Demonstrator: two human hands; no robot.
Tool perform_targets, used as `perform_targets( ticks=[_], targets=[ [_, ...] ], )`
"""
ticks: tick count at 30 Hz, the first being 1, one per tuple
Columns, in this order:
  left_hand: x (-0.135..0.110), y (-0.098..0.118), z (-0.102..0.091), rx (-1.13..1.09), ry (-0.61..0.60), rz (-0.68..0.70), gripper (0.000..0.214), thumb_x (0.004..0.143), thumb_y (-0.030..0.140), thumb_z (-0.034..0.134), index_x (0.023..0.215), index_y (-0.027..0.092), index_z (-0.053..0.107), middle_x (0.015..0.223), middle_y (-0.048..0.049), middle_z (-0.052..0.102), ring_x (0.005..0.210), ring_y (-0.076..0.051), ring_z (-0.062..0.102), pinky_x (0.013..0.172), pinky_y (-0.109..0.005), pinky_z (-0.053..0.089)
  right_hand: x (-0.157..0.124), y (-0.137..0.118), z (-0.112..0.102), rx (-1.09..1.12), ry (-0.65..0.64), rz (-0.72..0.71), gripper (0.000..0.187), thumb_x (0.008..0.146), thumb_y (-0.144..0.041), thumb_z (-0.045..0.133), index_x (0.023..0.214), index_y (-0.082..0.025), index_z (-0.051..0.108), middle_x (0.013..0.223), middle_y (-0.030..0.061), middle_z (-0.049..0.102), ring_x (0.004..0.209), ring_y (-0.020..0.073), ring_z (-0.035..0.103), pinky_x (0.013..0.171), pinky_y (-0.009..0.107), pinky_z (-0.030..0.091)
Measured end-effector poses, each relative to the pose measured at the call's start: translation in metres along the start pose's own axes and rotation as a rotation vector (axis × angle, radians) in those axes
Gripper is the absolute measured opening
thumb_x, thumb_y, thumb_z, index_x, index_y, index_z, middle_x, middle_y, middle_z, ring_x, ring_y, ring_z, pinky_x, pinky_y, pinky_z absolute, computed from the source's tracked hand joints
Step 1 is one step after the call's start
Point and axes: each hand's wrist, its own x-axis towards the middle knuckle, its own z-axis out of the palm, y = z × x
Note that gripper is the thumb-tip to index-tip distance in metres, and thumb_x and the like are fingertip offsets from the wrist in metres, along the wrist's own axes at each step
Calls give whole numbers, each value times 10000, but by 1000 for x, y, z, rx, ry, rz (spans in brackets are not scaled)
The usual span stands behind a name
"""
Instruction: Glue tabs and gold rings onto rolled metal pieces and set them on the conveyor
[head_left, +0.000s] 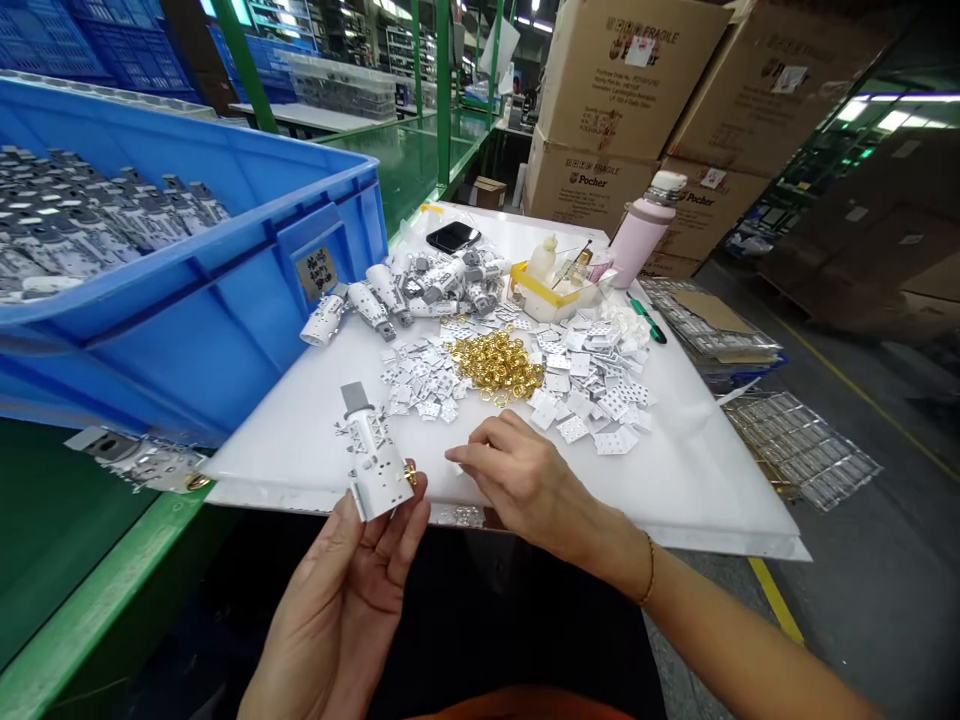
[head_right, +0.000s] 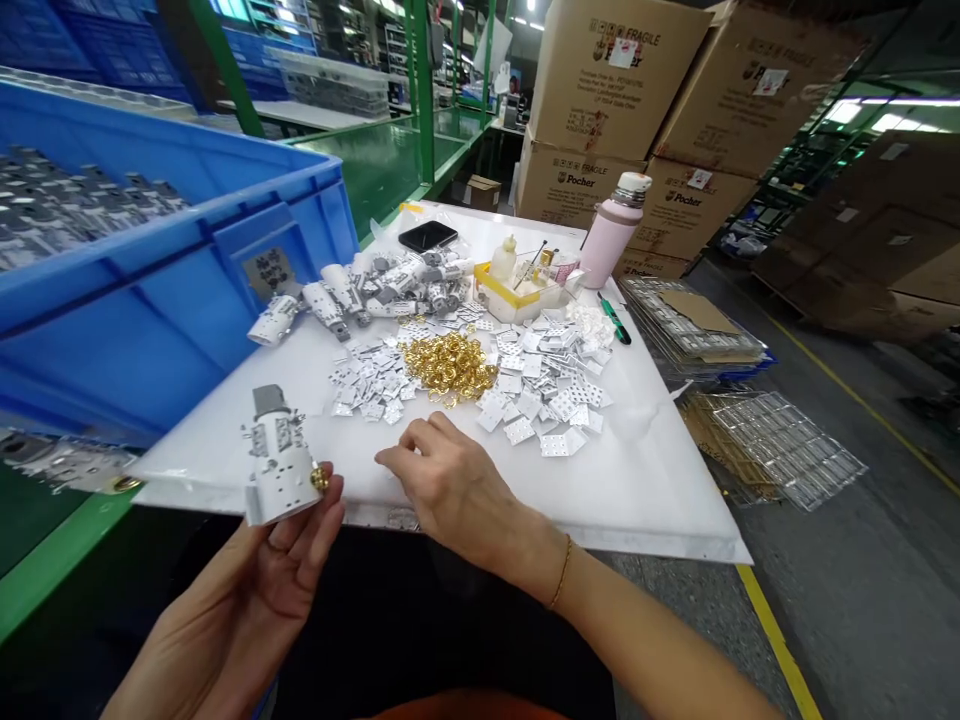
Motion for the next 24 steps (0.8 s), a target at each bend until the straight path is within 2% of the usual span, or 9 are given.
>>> perform_targets(
  ticks=[3, 5, 9, 12, 14, 19, 21, 24],
  targets=[
    [0, 3, -3, 8, 30, -23, 296, 919, 93, 429, 1012, 138, 706, 996, -116, 750, 923, -226, 707, 790, -334, 599, 7, 6, -7, -138, -205, -228, 252, 914, -43, 396, 943, -109, 637, 881, 105, 573, 789, 202, 463, 679, 302, 436],
    [-1, 5, -1, 8, 38, -21, 295, 918, 85, 425, 994, 131, 707, 996, -121, 748, 917, -229, 708, 785, -344, 603, 12, 10, -15, -217, -305, -303, 248, 927, -58, 388, 871, -109, 623, 838, 96, 564, 767, 199, 465, 659, 297, 427],
    [-2, 4, 3, -11, 43, -37, 261, 910, 99, 460, 965, 147, 710, 1047, -97, 738, 927, -227, 705, 797, -354, 603, 16, 18, -25, -283, -344, -289, 257, 922, -41, 385, 775, -136, 573, 794, 70, 537, 725, 182, 462, 637, 297, 406],
    [1, -1, 1, -33, 26, -47, 228, 897, 111, 499, 967, 163, 710, 1074, -84, 730, 968, -227, 692, 835, -362, 592, 10, 24, -24, -159, -321, -182, 213, 918, -65, 420, 789, -129, 576, 793, 72, 542, 725, 172, 488, 638, 291, 417],
    [4, -6, -1, -40, -11, -54, 220, 888, 123, 529, 1002, 191, 704, 1089, -58, 725, 973, -222, 690, 852, -371, 587, 4, 23, -23, -5, -232, -87, 156, 913, -96, 469, 820, -121, 592, 772, 62, 554, 708, 157, 510, 624, 277, 424],
    [8, -20, 3, -1, -91, -52, 188, 870, 167, 586, 1021, 189, 695, 1107, -65, 710, 985, -219, 681, 881, -373, 573, -7, 1, -34, 293, 215, 142, 71, 854, -83, 581, 862, -135, 628, 748, 29, 621, 657, 110, 559, 595, 233, 461],
    [7, -26, 5, 0, -98, -52, 149, 854, 156, 610, 975, 171, 695, 1103, -69, 702, 993, -213, 674, 900, -377, 563, -7, -12, -38, 326, 336, 151, 86, 839, -69, 600, 882, -133, 637, 780, 36, 649, 669, 102, 583, 606, 222, 488],
    [5, -36, 9, -30, -167, -75, 161, 846, 172, 630, 997, 181, 683, 1158, -67, 669, 1028, -204, 651, 940, -389, 542, -6, -23, -38, 270, 442, 73, 150, 824, -25, 599, 926, -126, 642, 834, 59, 672, 742, 121, 605, 660, 247, 516]
  ],
)
